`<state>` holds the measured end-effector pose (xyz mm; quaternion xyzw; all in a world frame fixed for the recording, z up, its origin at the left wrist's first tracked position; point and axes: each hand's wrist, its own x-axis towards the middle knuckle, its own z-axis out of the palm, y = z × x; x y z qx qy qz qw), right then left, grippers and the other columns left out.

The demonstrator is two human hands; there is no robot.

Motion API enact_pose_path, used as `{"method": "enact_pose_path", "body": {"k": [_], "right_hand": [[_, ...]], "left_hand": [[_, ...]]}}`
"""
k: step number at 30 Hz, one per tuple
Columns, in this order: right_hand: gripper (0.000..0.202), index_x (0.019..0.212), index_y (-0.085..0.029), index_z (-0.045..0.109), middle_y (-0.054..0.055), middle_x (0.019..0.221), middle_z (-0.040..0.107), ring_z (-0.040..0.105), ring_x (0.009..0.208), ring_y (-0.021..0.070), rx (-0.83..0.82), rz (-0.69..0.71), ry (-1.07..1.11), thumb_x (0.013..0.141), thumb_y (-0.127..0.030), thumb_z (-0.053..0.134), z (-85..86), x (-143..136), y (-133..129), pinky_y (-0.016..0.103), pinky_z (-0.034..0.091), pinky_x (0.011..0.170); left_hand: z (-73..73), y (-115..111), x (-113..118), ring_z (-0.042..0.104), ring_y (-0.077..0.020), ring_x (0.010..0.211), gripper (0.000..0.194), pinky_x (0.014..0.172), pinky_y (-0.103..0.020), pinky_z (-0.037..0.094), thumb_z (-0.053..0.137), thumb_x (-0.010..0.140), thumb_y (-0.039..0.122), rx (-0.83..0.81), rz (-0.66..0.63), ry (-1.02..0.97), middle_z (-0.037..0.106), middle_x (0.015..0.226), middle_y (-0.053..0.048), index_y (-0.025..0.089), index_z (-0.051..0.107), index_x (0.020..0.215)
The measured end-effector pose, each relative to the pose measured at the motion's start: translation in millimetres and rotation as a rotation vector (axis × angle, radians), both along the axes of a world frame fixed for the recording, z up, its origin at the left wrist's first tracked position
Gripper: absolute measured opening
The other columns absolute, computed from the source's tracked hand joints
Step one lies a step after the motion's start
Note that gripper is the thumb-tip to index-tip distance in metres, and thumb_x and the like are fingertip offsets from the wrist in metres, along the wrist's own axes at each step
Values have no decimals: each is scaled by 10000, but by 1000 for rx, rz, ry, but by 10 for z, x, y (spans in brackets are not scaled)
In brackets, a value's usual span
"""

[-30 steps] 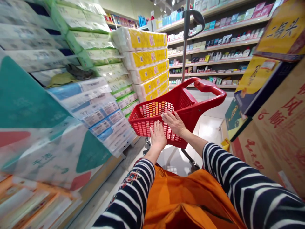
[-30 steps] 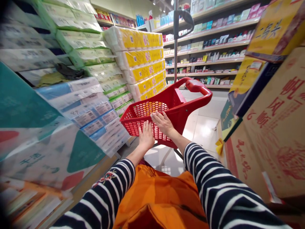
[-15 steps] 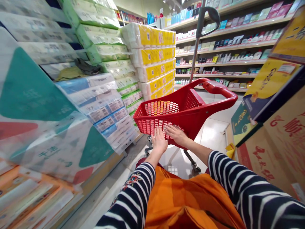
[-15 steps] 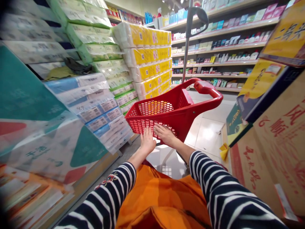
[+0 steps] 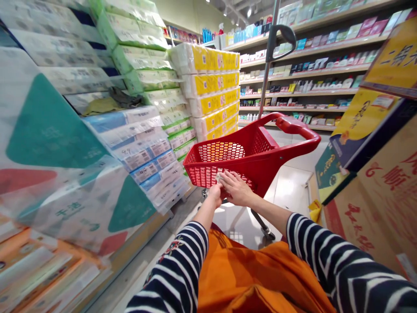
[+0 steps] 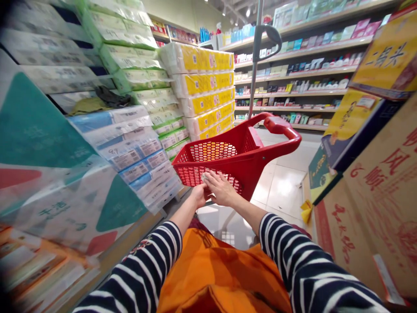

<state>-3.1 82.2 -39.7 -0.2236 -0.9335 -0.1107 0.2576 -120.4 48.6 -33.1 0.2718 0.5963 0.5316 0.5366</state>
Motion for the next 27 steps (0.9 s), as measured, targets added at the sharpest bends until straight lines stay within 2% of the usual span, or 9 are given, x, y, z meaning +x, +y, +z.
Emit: {"method": "enact_pose_path", "body": {"k": [4,8,10,12,14,16,22,24,27], "right_hand": [[497,1333,-127,428,137,1409,396,272,1339,293,83,-54,-64,843,-171,493,-36,67,83,483,294,1055],[466,1340,-178,421,83,1394,432,275,1342,257,180,-36,-30,882,-97,402,107,80,258,474,275,1073],[487,1361,-194,393,65,1415,404,242,1354,258,222,-57,3,887,-82,380,223,66,346,494,228,1093],[502,1377,-197,368,63,1429,381,233,1358,259,240,-69,20,889,-78,369,293,33,422,508,194,1104],[516,1383,-191,358,68,1430,379,252,1352,249,229,-58,12,882,-66,364,271,-14,477,500,193,1109],[520,1371,-176,378,73,1424,388,275,1343,242,204,-40,-19,867,-51,368,144,-62,504,487,211,1108],[441,1247,-106,523,127,1341,487,381,1282,268,149,-24,-174,815,-57,451,-421,-127,425,494,244,1090],[433,1251,-106,519,132,1335,492,378,1284,264,151,7,-185,824,-71,454,-452,-150,376,496,222,1095],[473,1331,-161,436,97,1401,420,296,1332,249,181,7,-81,865,-88,407,-279,-267,346,495,181,1104]], "left_hand": [[13,-5,-88,623,-176,720,73,762,-393,466,507,607,146,-7,-70,163,612,607,5,179,569,627],[82,3,-180,530,-214,1113,355,980,-376,381,512,584,82,66,-96,356,644,1103,-40,205,661,882],[115,-13,-241,342,-214,1303,518,1092,-384,242,504,616,75,104,-69,616,461,1374,-45,212,604,1106],[134,-44,-300,174,-220,1382,635,1130,-444,109,490,667,93,117,-76,1026,273,1492,-64,188,459,1294],[137,-79,-344,108,-238,1397,674,1122,-505,69,459,720,130,96,-130,1401,189,1515,-100,138,326,1381],[130,-104,-370,87,-243,1400,681,1119,-517,77,421,753,150,69,-194,1589,155,1521,-112,100,252,1411],[78,-136,-394,59,-251,1402,707,1114,-525,89,392,756,146,29,-323,1754,78,1530,-111,70,184,1428],[52,-138,-417,55,-252,1402,704,1113,-525,85,392,763,160,31,-327,1768,70,1529,-116,66,182,1428],[27,-115,-480,44,-251,1403,708,1112,-524,78,396,769,166,4,-294,1784,65,1529,-119,65,166,1431]]}}
